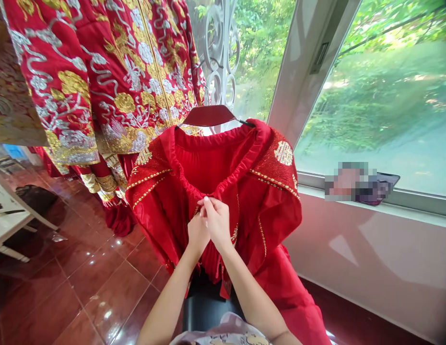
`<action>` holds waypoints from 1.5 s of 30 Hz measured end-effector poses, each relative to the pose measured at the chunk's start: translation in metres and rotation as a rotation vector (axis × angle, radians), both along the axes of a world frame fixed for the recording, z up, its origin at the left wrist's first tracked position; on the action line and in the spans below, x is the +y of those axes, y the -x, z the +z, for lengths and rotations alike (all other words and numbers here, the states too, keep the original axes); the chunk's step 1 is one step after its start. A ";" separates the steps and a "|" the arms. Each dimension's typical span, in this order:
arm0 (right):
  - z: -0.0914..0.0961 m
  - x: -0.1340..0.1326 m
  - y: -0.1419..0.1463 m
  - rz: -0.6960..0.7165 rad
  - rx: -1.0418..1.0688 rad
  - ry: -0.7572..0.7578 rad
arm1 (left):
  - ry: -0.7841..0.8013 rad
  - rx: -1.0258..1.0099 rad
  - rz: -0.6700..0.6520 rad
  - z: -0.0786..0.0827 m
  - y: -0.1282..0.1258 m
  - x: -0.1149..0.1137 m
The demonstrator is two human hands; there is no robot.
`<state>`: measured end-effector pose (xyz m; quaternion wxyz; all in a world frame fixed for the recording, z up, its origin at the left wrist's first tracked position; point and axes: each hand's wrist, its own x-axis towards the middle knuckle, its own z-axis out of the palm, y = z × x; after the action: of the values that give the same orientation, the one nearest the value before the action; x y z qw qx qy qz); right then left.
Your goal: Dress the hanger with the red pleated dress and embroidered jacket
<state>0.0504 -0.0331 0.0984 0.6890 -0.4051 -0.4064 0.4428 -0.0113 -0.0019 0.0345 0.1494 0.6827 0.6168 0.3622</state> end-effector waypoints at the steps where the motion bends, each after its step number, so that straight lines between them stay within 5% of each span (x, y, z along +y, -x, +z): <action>1: -0.007 -0.003 -0.007 -0.040 -0.085 -0.020 | -0.001 -0.010 -0.004 0.001 0.003 -0.004; 6: -0.028 0.001 -0.033 -0.445 -0.317 -0.073 | -0.160 -0.234 0.007 0.012 0.006 -0.011; 12: -0.033 0.033 -0.045 -0.199 -0.486 -0.112 | -0.316 -0.194 0.029 0.031 -0.009 0.008; 18: -0.037 0.022 -0.047 -0.111 -0.526 -0.175 | -0.371 0.014 0.135 0.041 -0.014 0.025; 20: -0.040 0.018 -0.048 -0.105 -0.516 -0.173 | -0.355 0.043 0.119 0.031 -0.016 0.023; 23: -0.048 0.017 -0.050 -0.112 -0.458 -0.115 | -0.218 -0.010 0.036 -0.007 -0.015 0.005; 26: -0.056 0.019 -0.055 -0.131 -0.362 -0.020 | -0.065 -0.224 -0.025 -0.053 -0.008 -0.024; 29: -0.062 0.019 -0.054 -0.111 -0.255 0.028 | -0.012 -0.379 -0.024 -0.075 -0.002 -0.052; 33: -0.058 0.010 -0.042 0.038 -0.083 0.055 | 0.131 -0.596 -0.133 -0.068 -0.007 -0.068; 38: -0.042 -0.009 -0.028 0.174 0.066 0.118 | 0.188 -0.786 -0.229 -0.061 -0.013 -0.059; 42: -0.037 -0.022 -0.025 0.082 0.031 0.095 | 0.135 -0.882 -0.317 -0.046 0.006 -0.054; 45: -0.040 -0.026 -0.024 0.000 -0.039 0.041 | 0.019 -0.954 -0.234 -0.025 0.026 -0.055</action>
<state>0.0740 -0.0587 0.0585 0.6725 -0.4275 -0.4106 0.4431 -0.0369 -0.0566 0.0093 0.4609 0.5041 0.4021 0.6097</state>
